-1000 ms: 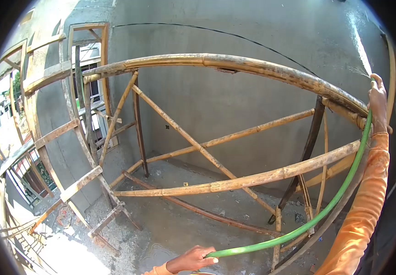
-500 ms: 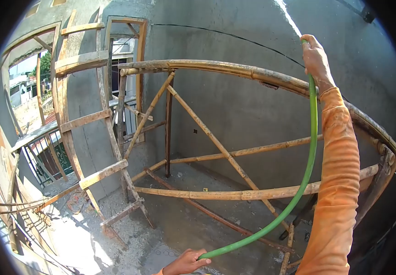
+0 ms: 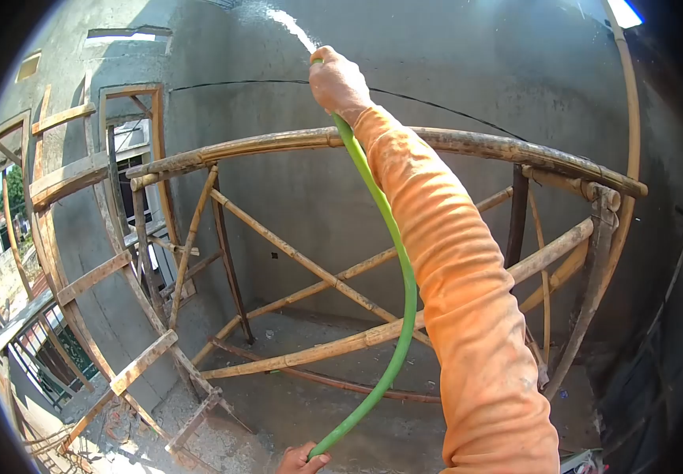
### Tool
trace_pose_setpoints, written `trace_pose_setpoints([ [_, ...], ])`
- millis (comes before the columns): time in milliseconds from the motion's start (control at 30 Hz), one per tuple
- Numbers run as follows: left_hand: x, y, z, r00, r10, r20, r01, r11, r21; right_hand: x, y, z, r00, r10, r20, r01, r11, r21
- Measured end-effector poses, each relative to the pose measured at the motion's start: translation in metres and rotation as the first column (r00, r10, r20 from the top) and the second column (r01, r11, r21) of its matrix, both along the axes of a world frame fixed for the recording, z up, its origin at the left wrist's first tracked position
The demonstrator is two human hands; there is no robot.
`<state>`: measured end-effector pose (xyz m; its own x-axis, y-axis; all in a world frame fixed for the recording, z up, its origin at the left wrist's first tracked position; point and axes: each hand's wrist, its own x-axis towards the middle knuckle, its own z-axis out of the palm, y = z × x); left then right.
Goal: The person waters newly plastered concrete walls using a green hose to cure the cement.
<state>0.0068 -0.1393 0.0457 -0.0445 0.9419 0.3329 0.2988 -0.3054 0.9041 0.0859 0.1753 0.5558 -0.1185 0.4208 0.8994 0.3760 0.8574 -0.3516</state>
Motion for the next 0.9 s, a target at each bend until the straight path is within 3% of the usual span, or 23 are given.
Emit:
trace_pose_setpoints([
  [133, 0.014, 0.006, 0.015, 0.996, -0.066, 0.055, 0.067, 0.998, -0.007, 0.056, 0.013, 0.004, 0.994, -0.064, -0.09, 0.065, 0.998, 0.016],
  [300, 0.029, 0.029, 0.006, 0.988, -0.142, -0.054, 0.139, 0.989, -0.057, 0.167, 0.013, 0.004, 0.948, -0.261, -0.184, 0.262, 0.965, -0.02],
  [400, 0.045, 0.045, 0.01, 0.974, -0.179, -0.142, 0.192, 0.978, 0.082, 0.236, 0.009, 0.002, 0.901, -0.363, -0.238, 0.362, 0.931, -0.049],
  [600, 0.078, 0.069, 0.031, 0.921, -0.389, 0.037, 0.39, 0.913, -0.116, 0.366, -0.01, -0.002, 0.793, -0.518, -0.322, 0.528, 0.847, -0.063],
  [700, 0.095, 0.087, 0.026, 0.901, -0.435, -0.009, 0.433, 0.898, -0.073, 0.419, -0.021, -0.003, 0.72, -0.577, -0.384, 0.606, 0.793, -0.055],
  [767, 0.105, 0.095, 0.025, 0.897, -0.423, -0.127, 0.424, 0.905, -0.015, 0.45, -0.029, -0.003, 0.67, -0.623, -0.404, 0.67, 0.742, -0.034],
  [900, 0.122, 0.103, 0.034, 0.883, -0.449, -0.135, 0.455, 0.89, 0.02, 0.491, -0.049, 0.001, 0.61, -0.667, -0.428, 0.714, 0.697, -0.068],
])
